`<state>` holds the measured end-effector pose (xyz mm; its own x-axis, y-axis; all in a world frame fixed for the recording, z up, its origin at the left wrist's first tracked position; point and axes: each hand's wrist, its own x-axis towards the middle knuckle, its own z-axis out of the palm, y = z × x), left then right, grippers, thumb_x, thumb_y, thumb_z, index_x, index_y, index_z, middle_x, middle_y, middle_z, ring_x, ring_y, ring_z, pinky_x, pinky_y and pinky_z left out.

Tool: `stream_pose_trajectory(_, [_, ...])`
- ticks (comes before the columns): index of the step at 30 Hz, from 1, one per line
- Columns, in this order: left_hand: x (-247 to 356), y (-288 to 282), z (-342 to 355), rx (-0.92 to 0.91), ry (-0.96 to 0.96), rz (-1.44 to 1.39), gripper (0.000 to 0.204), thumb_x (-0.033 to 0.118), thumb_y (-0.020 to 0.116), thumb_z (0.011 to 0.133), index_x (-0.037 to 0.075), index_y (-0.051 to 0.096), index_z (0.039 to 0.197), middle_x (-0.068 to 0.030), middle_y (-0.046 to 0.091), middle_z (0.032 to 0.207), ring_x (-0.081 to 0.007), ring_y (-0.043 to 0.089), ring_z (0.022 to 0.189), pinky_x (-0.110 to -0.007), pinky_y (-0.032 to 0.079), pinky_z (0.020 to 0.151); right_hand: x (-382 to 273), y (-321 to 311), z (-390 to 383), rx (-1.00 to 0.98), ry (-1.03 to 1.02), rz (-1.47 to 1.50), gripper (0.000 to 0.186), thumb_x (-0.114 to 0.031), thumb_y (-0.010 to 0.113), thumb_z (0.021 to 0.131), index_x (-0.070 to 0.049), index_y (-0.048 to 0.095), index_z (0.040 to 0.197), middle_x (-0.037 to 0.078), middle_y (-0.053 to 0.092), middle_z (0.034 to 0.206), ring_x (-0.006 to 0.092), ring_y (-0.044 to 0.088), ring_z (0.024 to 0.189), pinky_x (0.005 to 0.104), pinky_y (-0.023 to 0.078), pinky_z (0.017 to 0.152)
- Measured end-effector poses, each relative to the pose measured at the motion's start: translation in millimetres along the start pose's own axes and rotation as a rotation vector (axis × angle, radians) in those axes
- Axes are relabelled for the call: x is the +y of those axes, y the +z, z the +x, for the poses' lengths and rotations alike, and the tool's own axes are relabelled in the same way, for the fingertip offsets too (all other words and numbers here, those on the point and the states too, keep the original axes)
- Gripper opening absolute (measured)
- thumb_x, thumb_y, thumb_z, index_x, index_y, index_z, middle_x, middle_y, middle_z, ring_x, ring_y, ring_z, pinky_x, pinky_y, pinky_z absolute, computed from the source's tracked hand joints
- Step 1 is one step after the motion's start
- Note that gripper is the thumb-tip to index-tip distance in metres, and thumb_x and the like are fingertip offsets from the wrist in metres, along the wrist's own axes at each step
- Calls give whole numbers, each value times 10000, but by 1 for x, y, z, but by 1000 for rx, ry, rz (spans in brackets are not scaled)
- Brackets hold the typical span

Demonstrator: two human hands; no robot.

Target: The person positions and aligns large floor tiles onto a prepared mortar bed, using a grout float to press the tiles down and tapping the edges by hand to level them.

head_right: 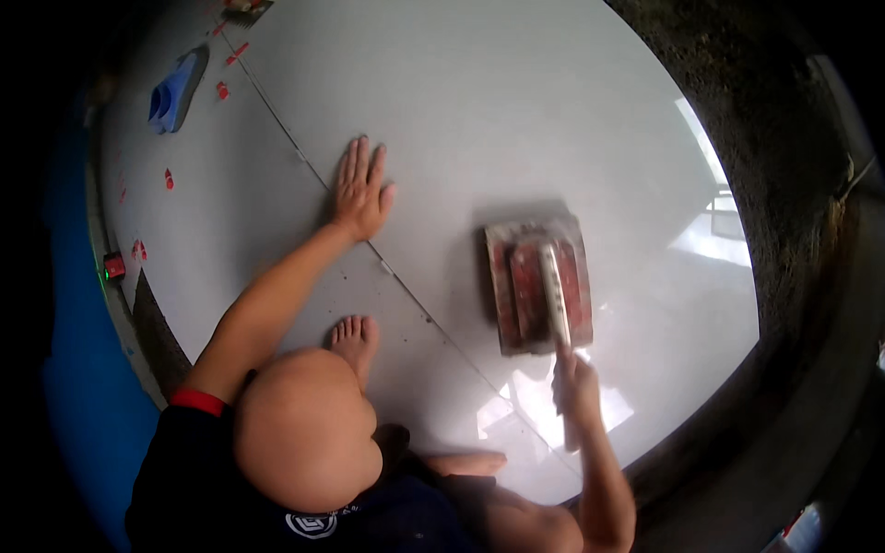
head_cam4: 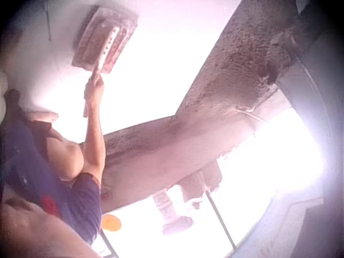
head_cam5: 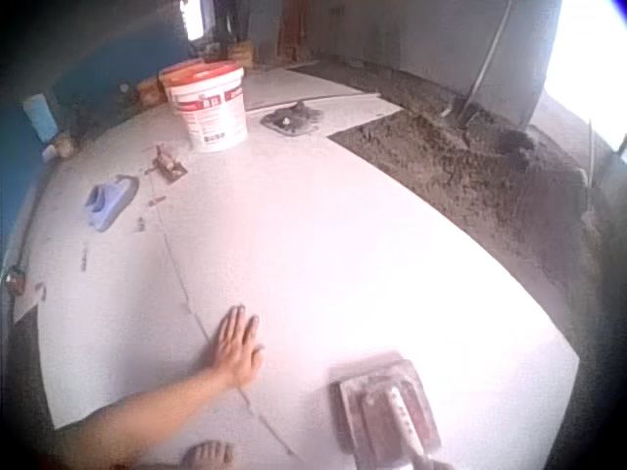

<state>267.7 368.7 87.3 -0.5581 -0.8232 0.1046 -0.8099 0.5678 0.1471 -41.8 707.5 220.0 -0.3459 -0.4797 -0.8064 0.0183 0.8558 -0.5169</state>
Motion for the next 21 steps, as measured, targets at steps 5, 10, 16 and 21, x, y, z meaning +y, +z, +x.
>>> stream_pose_trajectory(5, [4, 6, -12, 5, 2, -20, 713, 369, 426, 1008, 21, 198, 1587, -293, 87, 1638, -448, 65, 1526, -526, 54, 1236, -75, -84, -98, 134, -330, 49, 624, -683, 335, 1011, -128, 440, 745, -24, 447, 554, 66, 360, 380, 246, 285, 340])
stream_pose_trajectory(10, [-2, 21, -15, 5, -13, -51, 720, 372, 431, 999, 14, 208, 1582, -297, 97, 1635, -456, 70, 1523, -532, 61, 1236, -17, -44, -91, 290, -830, 136, 617, -616, 311, 1034, -101, 477, 738, 31, 492, 551, 96, 414, 388, 248, 329, 366])
stream_pose_trajectory(16, [5, 7, -18, 79, -1, -67, 737, 359, 455, 983, -2, 211, 1577, -296, 101, 1635, -455, 64, 1525, -545, 55, 1233, -24, 18, 10, -7, -33, -144, 611, -643, 367, 1024, -102, 494, 770, -19, 442, 557, 92, 411, 462, 279, 346, 416])
stream_pose_trajectory(21, [2, 6, -14, -9, -16, -121, 739, 360, 450, 985, -10, 205, 1576, -291, 90, 1639, -451, 57, 1527, -543, 58, 1233, -118, -68, -95, 155, -257, -9, 594, -602, 327, 1048, -130, 449, 709, -26, 424, 522, 89, 361, 374, 266, 291, 350])
